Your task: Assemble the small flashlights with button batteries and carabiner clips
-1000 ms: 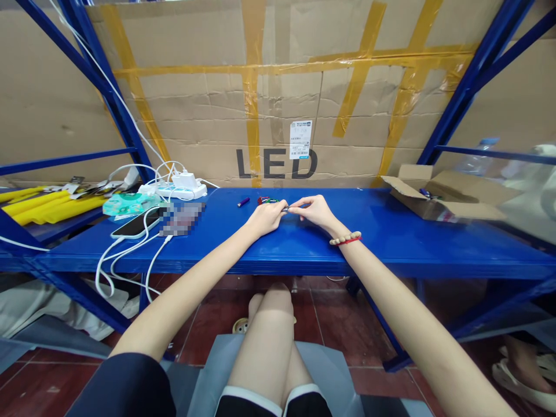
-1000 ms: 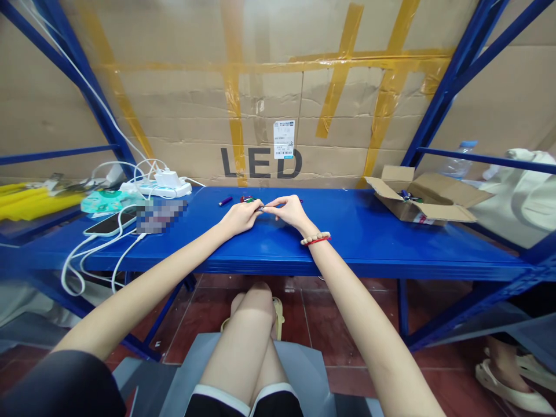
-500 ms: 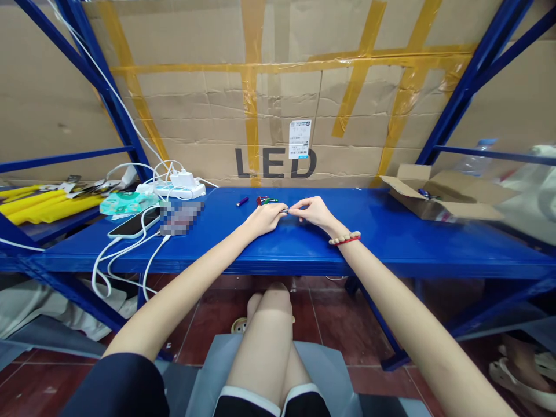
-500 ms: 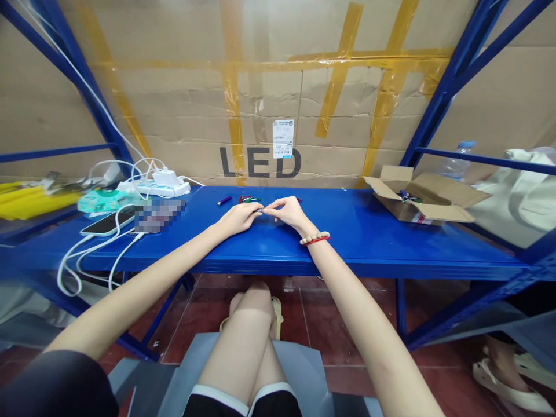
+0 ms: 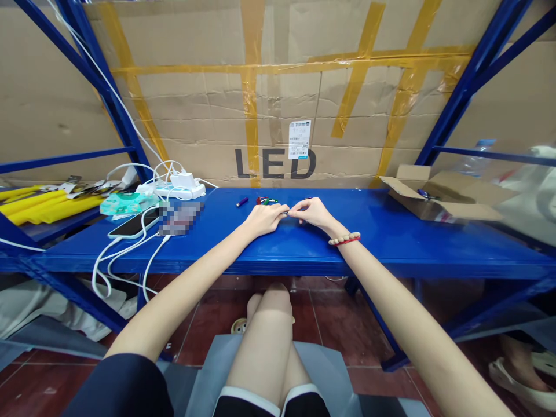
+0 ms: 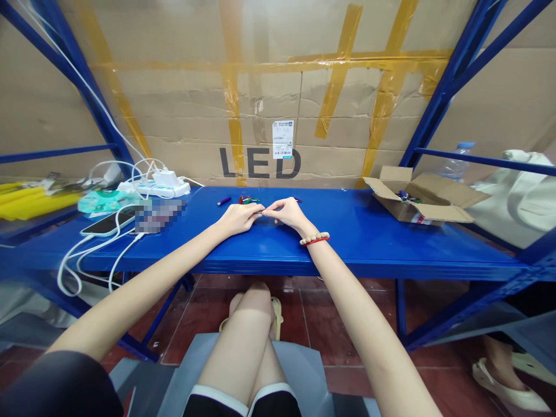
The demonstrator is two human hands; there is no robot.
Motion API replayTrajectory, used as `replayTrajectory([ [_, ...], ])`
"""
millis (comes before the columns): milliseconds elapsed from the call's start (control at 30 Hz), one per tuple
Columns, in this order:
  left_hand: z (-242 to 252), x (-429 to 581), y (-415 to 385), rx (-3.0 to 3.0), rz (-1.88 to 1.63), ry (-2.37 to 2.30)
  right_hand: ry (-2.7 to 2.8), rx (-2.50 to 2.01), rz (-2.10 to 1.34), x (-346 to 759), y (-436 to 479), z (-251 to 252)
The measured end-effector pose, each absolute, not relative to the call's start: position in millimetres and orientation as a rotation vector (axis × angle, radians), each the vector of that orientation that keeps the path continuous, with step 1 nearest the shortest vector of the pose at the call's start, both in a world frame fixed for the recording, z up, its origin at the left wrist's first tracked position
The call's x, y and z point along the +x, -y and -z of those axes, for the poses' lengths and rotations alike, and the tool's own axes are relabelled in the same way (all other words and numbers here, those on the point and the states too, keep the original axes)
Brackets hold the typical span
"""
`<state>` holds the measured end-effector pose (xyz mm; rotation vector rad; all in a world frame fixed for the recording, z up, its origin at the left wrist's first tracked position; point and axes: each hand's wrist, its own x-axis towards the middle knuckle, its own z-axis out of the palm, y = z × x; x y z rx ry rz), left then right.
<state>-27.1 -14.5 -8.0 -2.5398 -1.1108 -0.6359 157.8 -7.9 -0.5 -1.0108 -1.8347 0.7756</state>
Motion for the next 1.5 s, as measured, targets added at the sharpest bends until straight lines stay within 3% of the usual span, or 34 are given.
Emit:
replayTrajectory([
  [300,7.5,-26.9,10.8,-2.675,0.781,1.053,1.818,-1.024,-0.738,158.9,6.7,0.2],
  [1500,6.3,-26.2,11.0,-2.690,0.785,1.023,1.829,-1.028,-0.781,158.6,5.9,0.2],
])
